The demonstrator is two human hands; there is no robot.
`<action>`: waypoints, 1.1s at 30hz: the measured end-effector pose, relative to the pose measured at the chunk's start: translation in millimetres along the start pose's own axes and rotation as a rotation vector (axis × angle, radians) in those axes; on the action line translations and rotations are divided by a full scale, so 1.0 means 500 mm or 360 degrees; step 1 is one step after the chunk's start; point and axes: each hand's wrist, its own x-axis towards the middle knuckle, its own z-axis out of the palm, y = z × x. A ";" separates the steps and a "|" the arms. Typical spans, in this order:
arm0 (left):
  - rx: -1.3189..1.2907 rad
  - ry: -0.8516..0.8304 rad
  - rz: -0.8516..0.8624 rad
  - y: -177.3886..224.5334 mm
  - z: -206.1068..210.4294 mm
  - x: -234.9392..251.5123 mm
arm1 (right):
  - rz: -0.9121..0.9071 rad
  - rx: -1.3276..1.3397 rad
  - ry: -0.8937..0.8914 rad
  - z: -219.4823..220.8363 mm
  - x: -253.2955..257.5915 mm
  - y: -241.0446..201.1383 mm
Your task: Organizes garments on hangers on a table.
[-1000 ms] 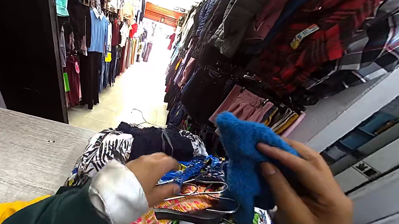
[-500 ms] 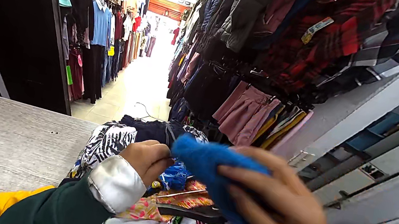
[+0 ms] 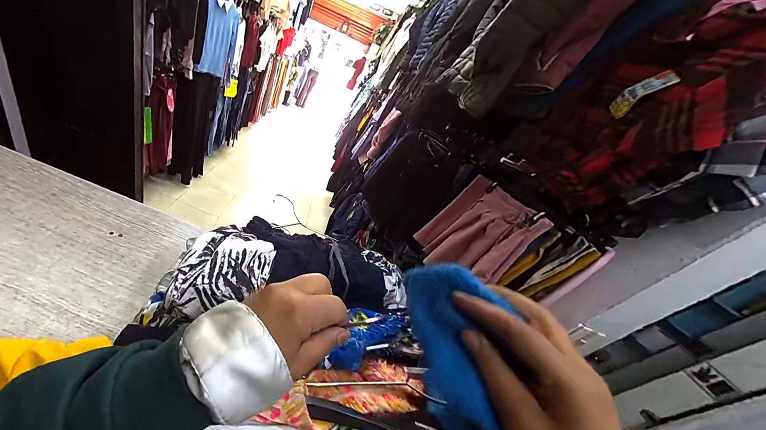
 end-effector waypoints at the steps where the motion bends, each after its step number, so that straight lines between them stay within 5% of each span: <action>1: -0.0003 0.0006 0.0015 -0.001 0.001 0.001 | -0.0130 0.0173 -0.0136 -0.005 0.002 -0.017; 3: -0.0003 0.0029 0.0054 -0.005 0.003 0.000 | -0.0325 0.0413 -0.0415 -0.008 0.013 -0.055; 7: 0.0016 0.0049 0.0054 -0.003 0.001 0.000 | -0.0013 0.0085 -0.0060 0.005 0.004 -0.009; 12: -0.0013 0.0013 -0.0028 0.002 -0.011 0.003 | -0.0493 0.0664 -0.0633 -0.011 0.025 -0.070; 18: 0.0217 0.0391 0.0323 -0.083 0.002 0.040 | -0.0175 0.0472 -0.0129 -0.063 -0.022 0.002; 20: 0.0399 0.0057 -0.0140 -0.048 -0.057 0.087 | -0.0099 0.0428 0.0086 -0.090 -0.037 0.010; 23: 0.0655 -0.0186 -0.0506 -0.194 -0.082 0.152 | 0.0087 0.0331 0.0283 -0.121 -0.054 0.032; 26: 0.0548 -0.0561 -0.1315 -0.255 -0.085 0.178 | 0.0279 0.0269 0.0482 -0.126 -0.057 0.052; 28: 0.0376 -0.0558 -0.1652 -0.290 -0.067 0.150 | 0.0383 0.0212 0.0564 -0.126 -0.055 0.061; 33: 0.0345 -0.0229 -0.1463 -0.279 -0.067 0.124 | 0.0442 0.0155 0.0605 -0.128 -0.050 0.071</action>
